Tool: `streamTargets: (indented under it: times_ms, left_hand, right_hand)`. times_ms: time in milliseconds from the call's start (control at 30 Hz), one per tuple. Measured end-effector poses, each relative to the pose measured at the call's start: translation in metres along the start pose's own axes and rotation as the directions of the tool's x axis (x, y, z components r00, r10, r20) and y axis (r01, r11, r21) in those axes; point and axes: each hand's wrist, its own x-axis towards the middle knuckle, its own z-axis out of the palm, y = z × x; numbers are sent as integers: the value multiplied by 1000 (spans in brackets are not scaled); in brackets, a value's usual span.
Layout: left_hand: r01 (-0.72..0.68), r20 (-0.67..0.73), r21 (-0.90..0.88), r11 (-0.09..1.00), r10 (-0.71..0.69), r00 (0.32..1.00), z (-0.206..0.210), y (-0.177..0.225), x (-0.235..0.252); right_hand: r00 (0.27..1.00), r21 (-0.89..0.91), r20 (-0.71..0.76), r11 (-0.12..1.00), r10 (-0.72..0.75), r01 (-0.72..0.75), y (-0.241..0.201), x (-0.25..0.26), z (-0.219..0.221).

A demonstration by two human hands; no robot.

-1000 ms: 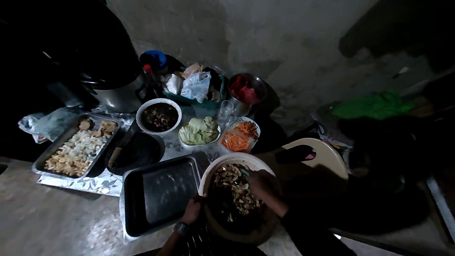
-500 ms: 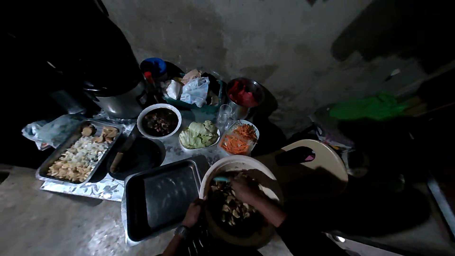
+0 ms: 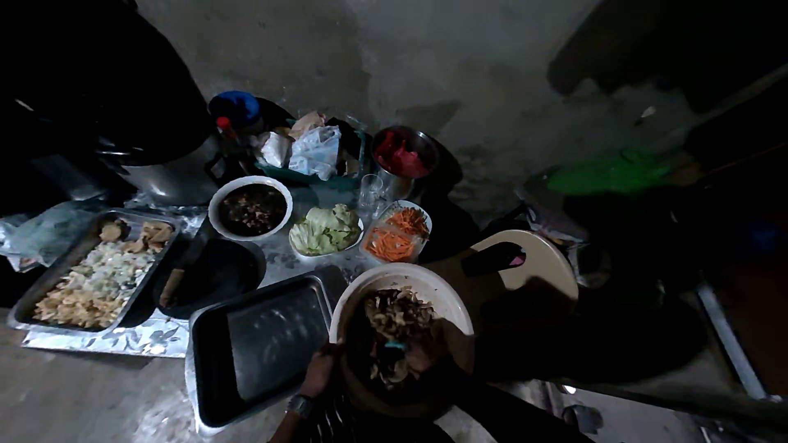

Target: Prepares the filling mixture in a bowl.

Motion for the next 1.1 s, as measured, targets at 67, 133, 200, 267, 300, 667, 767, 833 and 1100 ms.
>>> streamTargets:
  times_ms: [67,133,200,267,300,667,767,833,1100]
  left_hand:
    - [20,-7,1,1000,-20,1000,-1,2,-2]
    - [31,-9,-3,1000,-31,999,0,4,-2]
    - [23,-1,-10,1000,-23,1000,1,3,-1]
    - [11,5,-16,1000,-11,1000,-1,1,0]
    - [4,3,-16,1000,-4,1000,-1,1,0]
    - [21,-3,-23,1000,-21,1000,1,2,6]
    - [3,9,-27,1000,-3,1000,4,6,5]
    - [-1,8,-42,999,2,1000,3,7,4]
    - [8,28,12,1000,-9,1000,-2,2,7]
  right_hand:
    - [998,-87,69,996,6,0,-21,-3,-46]
    - [999,-123,16,992,-33,35,-13,-16,-78]
    - [999,-177,36,984,2,4,0,-35,-103]
    - [992,-192,107,980,68,-47,12,-53,-98]
    - [987,-166,92,979,132,-115,20,-55,-77]
    - [996,-101,86,995,27,-19,6,-19,-64]
    - [980,-128,196,992,29,-4,-17,-47,-90]
    - [974,-26,222,998,-43,50,-38,-60,-69]
    - [987,19,126,995,96,-99,-31,-9,-48]
